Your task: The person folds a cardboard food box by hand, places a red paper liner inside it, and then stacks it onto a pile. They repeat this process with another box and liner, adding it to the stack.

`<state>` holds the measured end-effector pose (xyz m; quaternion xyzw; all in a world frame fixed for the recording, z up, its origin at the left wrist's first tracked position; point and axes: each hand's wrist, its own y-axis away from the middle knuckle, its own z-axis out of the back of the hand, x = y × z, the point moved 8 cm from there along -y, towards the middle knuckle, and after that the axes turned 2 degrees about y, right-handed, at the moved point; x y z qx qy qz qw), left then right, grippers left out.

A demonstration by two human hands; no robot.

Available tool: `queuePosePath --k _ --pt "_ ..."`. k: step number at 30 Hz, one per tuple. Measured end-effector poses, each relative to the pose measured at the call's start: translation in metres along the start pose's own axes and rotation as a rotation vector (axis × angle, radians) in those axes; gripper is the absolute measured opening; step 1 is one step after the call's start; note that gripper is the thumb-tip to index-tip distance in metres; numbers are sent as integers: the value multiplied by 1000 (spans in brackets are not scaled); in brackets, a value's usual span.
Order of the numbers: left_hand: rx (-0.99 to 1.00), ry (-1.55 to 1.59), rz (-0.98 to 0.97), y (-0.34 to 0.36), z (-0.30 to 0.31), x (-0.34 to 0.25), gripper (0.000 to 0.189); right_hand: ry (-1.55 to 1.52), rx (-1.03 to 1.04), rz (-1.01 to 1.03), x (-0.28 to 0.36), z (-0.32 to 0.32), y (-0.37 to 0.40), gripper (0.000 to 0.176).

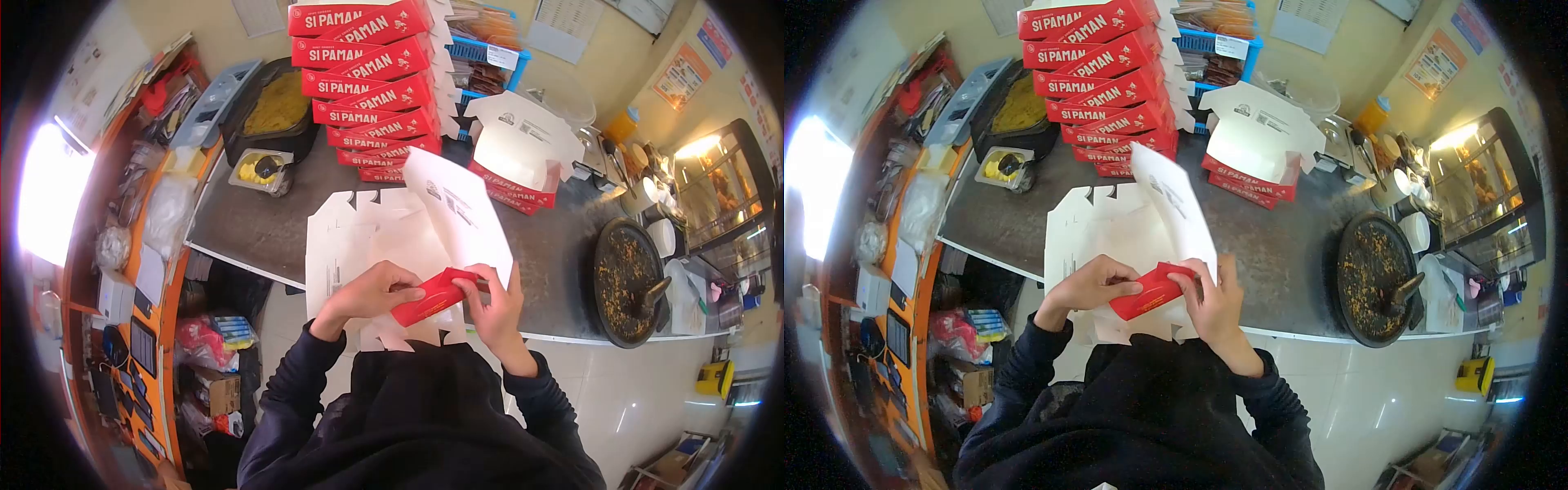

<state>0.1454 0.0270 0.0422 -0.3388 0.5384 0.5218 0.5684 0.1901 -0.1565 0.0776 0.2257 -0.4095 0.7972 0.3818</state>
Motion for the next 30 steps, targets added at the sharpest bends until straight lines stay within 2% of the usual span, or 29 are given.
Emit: queuePosePath --k 3,5,7,10,13,16,19,21,23,24,27,28,30 --pt "-54 -142 -82 3 1 -20 14 -35 45 192 14 -2 3 25" --pt "-78 -186 -133 4 1 -32 13 -62 85 135 8 -1 0 33" --pt "-88 -201 -162 4 2 -40 13 -63 72 143 11 3 -7 37" --pt "-62 -212 -216 0 6 -41 13 27 193 202 20 -6 -5 41" --pt "1 -213 -180 -2 4 -40 13 82 279 184 14 -14 -9 31" --pt "117 -185 -42 -9 11 -8 25 212 421 138 9 -31 -15 23" --pt "34 445 -21 5 40 15 44 230 522 31 -11 -44 -18 20" --pt "22 324 -158 17 51 7 54 119 559 -40 -17 -47 -20 17" --pt "-74 26 -286 28 44 -7 51 16 582 -88 -18 -51 -18 15" --pt "-103 -100 -242 23 33 -9 42 -33 586 -100 -12 -56 -15 14" --pt "-156 -81 -77 14 22 12 31 -110 546 -121 -3 -57 -15 11" --pt "-314 -101 -141 18 25 2 23 -124 519 -124 -3 -55 -16 10" --pt "-462 -157 -161 25 29 -6 21 -165 476 -109 -5 -51 -17 10"
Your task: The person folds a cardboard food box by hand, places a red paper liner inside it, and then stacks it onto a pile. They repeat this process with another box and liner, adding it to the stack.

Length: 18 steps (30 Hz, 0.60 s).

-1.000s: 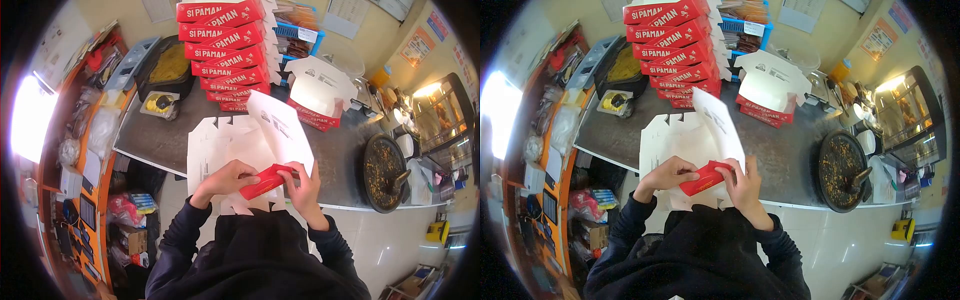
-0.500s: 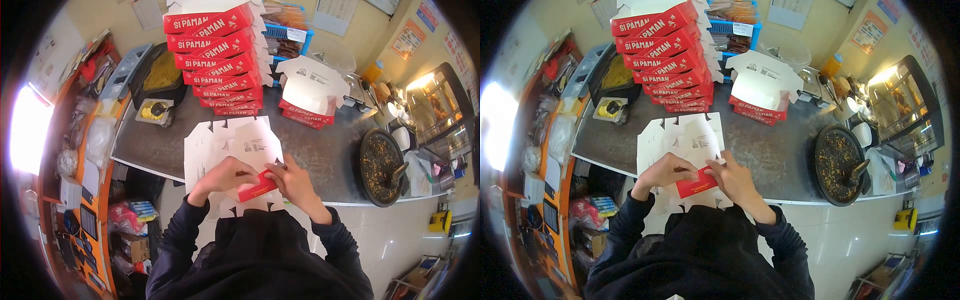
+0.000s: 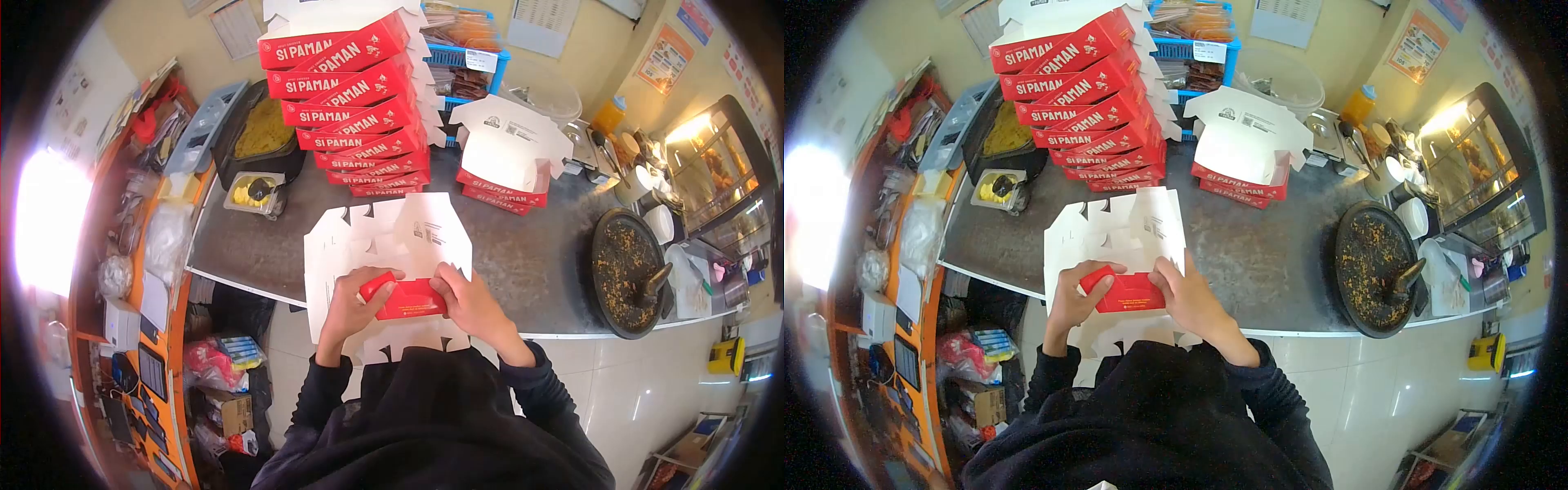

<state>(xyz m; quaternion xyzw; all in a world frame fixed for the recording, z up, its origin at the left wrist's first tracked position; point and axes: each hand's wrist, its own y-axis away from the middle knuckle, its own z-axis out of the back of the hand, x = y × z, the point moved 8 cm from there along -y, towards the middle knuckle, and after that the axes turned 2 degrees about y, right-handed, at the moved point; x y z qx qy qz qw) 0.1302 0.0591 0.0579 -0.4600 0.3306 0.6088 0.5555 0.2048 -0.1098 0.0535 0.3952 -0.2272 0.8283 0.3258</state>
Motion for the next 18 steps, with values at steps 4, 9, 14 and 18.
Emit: queuePosePath --k 4,9,14,18 --pt "-83 -135 -149 0 2 -15 19 -41 -78 70 1 8 0 10" --pt "-77 -97 -157 -8 -3 -23 18 -39 -105 36 -2 20 6 7" --pt "96 -155 -230 -14 -24 -27 22 -47 -108 83 1 33 9 7" --pt "176 -196 -273 -17 -39 -40 29 -100 -163 46 1 39 12 2"
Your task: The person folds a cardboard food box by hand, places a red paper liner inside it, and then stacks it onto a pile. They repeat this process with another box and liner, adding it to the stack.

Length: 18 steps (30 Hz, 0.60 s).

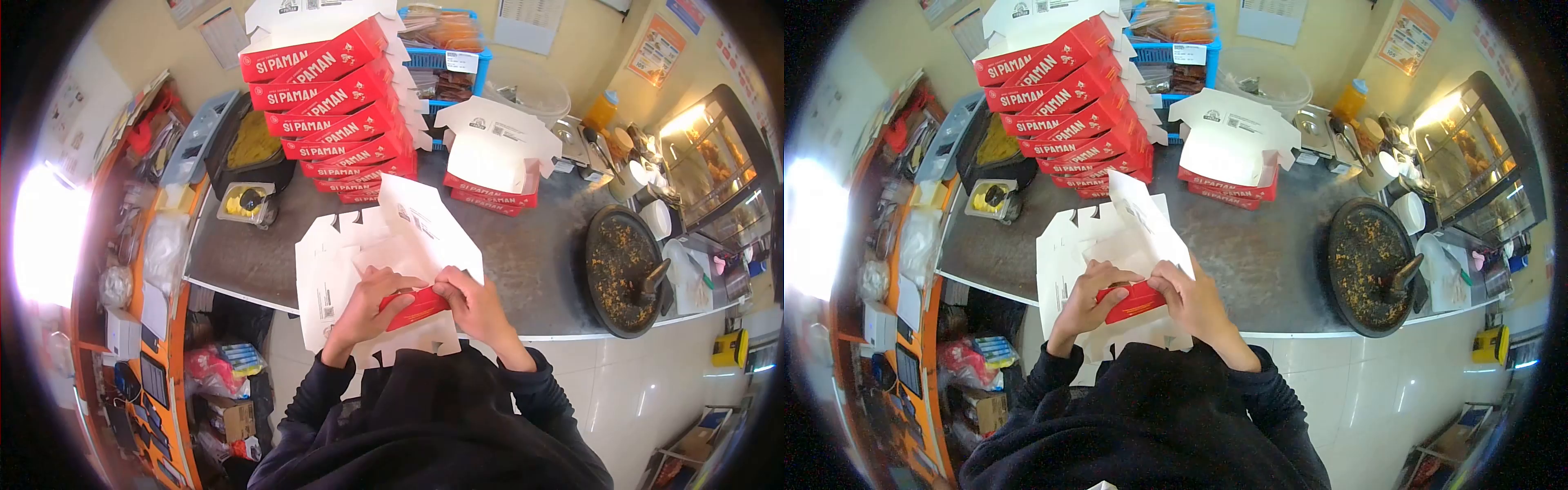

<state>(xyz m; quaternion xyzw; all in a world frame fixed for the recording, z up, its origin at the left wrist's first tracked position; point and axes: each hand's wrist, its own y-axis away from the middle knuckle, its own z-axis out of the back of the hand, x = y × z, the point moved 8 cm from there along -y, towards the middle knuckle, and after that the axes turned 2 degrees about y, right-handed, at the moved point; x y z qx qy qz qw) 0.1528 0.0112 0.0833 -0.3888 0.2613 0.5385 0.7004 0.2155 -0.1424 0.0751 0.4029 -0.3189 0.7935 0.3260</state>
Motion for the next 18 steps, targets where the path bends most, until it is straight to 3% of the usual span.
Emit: queuePosePath --k 4,7,8,11,13,14,15,17,18 --pt "-77 -149 -63 -5 -12 -17 43 43 -70 -41 12 5 2 12" --pt "-262 -165 -311 10 -35 -37 63 -137 -236 -63 1 1 13 24" --pt "-224 -164 -374 13 -43 -46 73 -4 -297 38 -6 0 15 30" --pt "-462 -278 -560 37 -57 -52 60 170 -587 110 -26 41 11 32" --pt "-482 -302 -493 41 -58 -43 56 -46 -721 23 -59 91 -2 41" --pt "-492 -315 -456 45 -58 -38 54 45 -734 -32 -71 118 -12 42" --pt "-321 -258 -305 40 -68 -17 53 135 -745 -87 -83 146 -24 42" --pt "14 -143 -8 43 -94 39 51 309 -896 44 -99 192 -51 43" --pt "159 -160 38 58 -112 64 48 361 -896 30 -108 208 -68 42"
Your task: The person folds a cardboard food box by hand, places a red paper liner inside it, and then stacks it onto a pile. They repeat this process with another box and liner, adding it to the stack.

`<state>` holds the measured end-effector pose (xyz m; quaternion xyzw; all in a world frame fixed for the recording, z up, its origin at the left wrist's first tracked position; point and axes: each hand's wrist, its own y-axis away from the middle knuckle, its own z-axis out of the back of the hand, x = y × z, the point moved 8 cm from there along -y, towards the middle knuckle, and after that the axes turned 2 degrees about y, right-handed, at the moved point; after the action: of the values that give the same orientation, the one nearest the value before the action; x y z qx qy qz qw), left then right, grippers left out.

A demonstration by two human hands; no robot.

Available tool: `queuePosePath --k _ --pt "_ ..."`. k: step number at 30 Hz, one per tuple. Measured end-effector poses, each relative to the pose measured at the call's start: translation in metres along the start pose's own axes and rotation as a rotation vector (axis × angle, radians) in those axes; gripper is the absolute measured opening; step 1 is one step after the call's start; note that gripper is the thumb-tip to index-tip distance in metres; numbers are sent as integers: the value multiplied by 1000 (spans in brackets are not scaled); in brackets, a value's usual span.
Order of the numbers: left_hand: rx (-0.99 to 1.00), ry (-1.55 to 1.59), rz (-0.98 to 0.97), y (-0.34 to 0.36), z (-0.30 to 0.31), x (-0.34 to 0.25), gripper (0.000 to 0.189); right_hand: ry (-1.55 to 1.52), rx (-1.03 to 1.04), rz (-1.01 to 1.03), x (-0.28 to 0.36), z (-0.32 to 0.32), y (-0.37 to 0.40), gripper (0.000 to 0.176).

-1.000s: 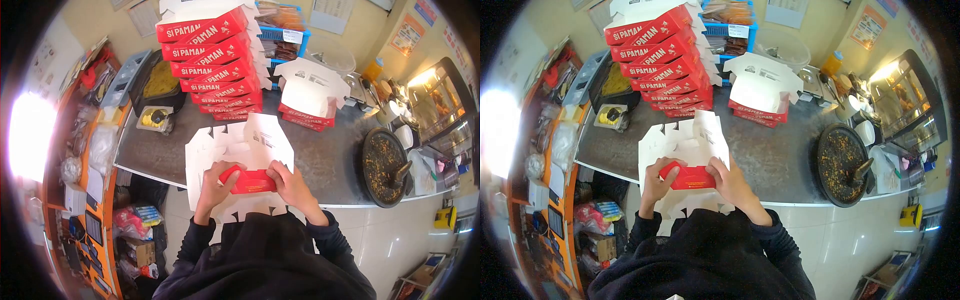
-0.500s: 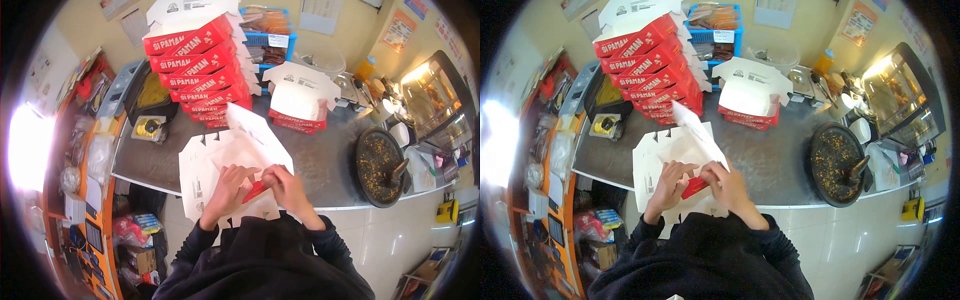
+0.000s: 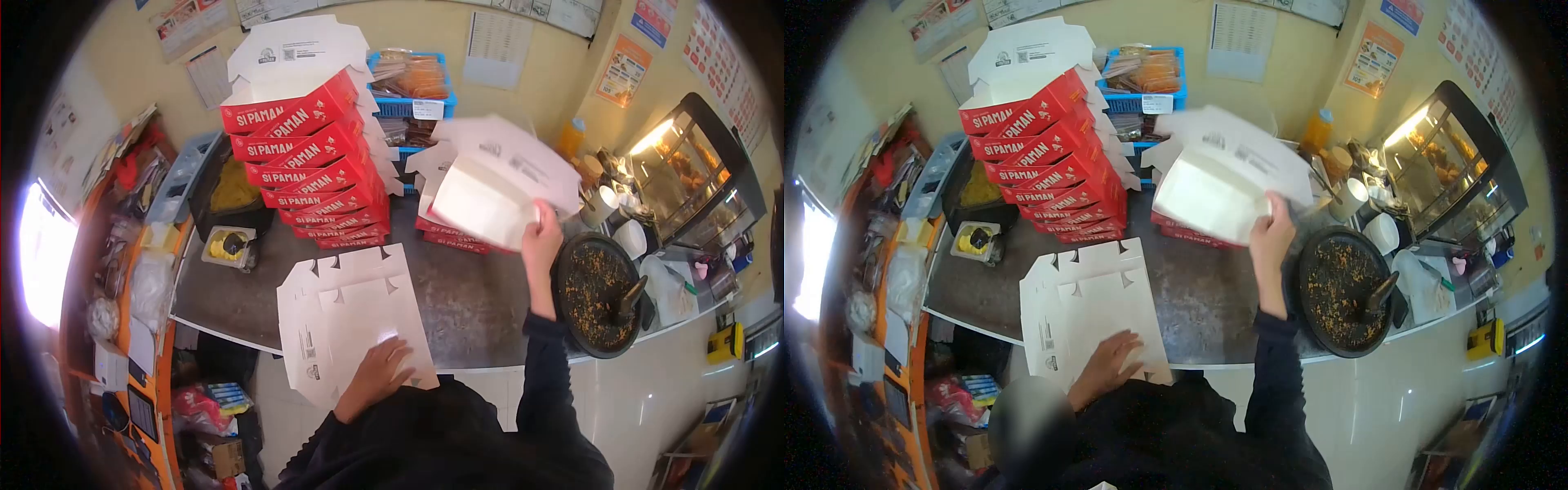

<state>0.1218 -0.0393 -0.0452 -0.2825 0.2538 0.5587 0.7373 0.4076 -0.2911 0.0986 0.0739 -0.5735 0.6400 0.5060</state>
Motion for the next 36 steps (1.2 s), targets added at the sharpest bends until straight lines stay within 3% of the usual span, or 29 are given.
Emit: queuePosePath --k 3,7,8,11,13,15,16,18,19,20,23,25,26,28,29,30,33,34,36 --pt "137 -384 -43 29 -31 9 52 222 135 -31 -14 -39 -40 41" --pt "223 -423 -34 40 -47 29 59 338 316 115 -37 -92 -50 40" --pt "230 -482 -21 42 -48 32 59 259 303 172 -41 -98 -50 38" --pt "246 -469 124 52 -35 28 56 559 37 423 5 -69 -27 31" --pt "240 -362 190 65 -30 36 56 386 82 386 52 -36 0 30" --pt "214 -223 186 80 -33 52 58 -119 525 122 97 -31 55 29" --pt "227 -236 179 79 -31 48 60 -272 869 32 119 -37 100 28" --pt "262 -250 173 73 -24 43 64 -704 1483 101 154 -39 219 27" --pt "240 -228 184 70 -22 42 65 -973 1658 50 160 -38 284 34" --pt "213 -210 190 63 -21 42 65 -963 1913 -88 164 -30 326 53" --pt "202 -153 204 57 -17 50 68 -290 2200 -150 109 -36 396 57" --pt "249 -59 253 54 -10 52 70 134 1994 -60 92 -27 356 67" --pt "219 -33 246 53 -6 53 69 157 1997 -52 84 -25 341 63" --pt "229 36 252 52 -4 58 64 47 1909 5 55 -18 327 50" --pt "231 69 253 53 -5 60 61 42 1843 -121 58 -14 299 40" --pt "148 -17 171 48 3 53 44 37 1772 -243 62 -9 275 30" --pt "-37 385 560 52 21 77 27 -93 1333 -85 58 -11 242 11" --pt "-168 449 478 48 28 75 23 -165 1273 -42 59 -16 241 10" --pt "-218 566 625 48 34 76 22 -308 1146 45 63 -32 237 12"
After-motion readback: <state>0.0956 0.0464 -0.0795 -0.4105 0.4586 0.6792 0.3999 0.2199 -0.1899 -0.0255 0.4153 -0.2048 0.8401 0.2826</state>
